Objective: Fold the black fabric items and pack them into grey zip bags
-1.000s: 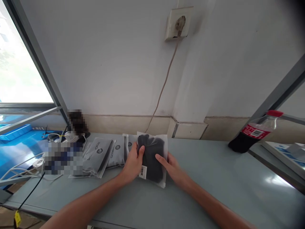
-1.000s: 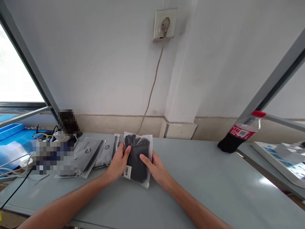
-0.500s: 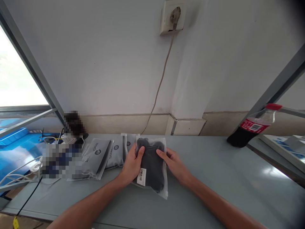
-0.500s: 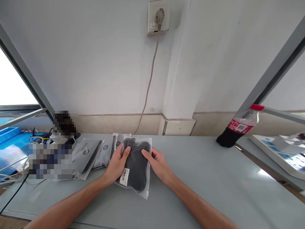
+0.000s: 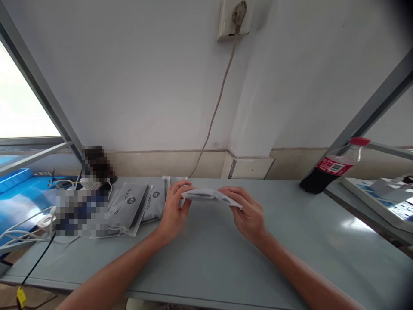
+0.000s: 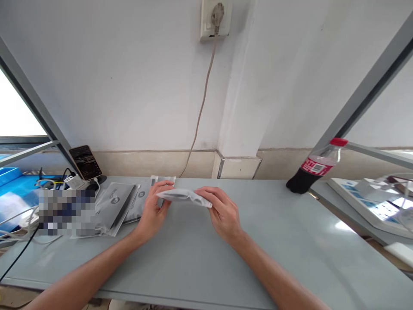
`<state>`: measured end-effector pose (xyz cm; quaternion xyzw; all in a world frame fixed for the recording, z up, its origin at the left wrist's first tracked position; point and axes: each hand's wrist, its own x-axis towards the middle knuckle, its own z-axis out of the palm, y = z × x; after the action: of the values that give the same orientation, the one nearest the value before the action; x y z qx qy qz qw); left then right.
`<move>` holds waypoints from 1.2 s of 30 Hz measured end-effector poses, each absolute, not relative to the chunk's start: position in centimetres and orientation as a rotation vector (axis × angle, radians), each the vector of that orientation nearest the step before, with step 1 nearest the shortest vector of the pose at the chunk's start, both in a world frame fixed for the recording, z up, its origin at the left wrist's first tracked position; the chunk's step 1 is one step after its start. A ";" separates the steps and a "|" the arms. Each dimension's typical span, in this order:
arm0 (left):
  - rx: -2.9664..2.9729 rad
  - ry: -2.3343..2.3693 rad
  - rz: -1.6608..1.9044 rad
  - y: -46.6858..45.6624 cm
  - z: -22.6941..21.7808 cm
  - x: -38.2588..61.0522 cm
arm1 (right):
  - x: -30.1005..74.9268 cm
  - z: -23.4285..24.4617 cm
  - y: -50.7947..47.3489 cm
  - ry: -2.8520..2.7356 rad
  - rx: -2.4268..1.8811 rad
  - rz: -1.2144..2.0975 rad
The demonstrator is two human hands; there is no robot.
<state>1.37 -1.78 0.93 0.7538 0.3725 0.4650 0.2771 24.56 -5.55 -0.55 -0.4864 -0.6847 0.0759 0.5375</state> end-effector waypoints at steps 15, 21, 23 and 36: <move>2.651 0.983 0.784 -2.7 -1.6 2.4 | 28.3 0.1 -4.0 -2.176 -1.327 0.739; 2.865 0.945 0.477 -3.1 -4.4 2.9 | 25.7 -2.6 -4.1 -2.239 -1.414 0.514; 2.872 0.979 0.454 -3.1 -5.0 2.9 | 25.2 -3.4 -4.1 -2.317 -1.462 0.489; 2.807 1.039 0.317 -3.5 -5.4 2.8 | 24.6 -4.4 -4.0 -2.450 -1.566 0.304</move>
<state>2.76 -3.53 -5.38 0.9306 0.3444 0.1052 0.0659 24.58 -4.00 -4.36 -0.5324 -0.8331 0.1033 0.1087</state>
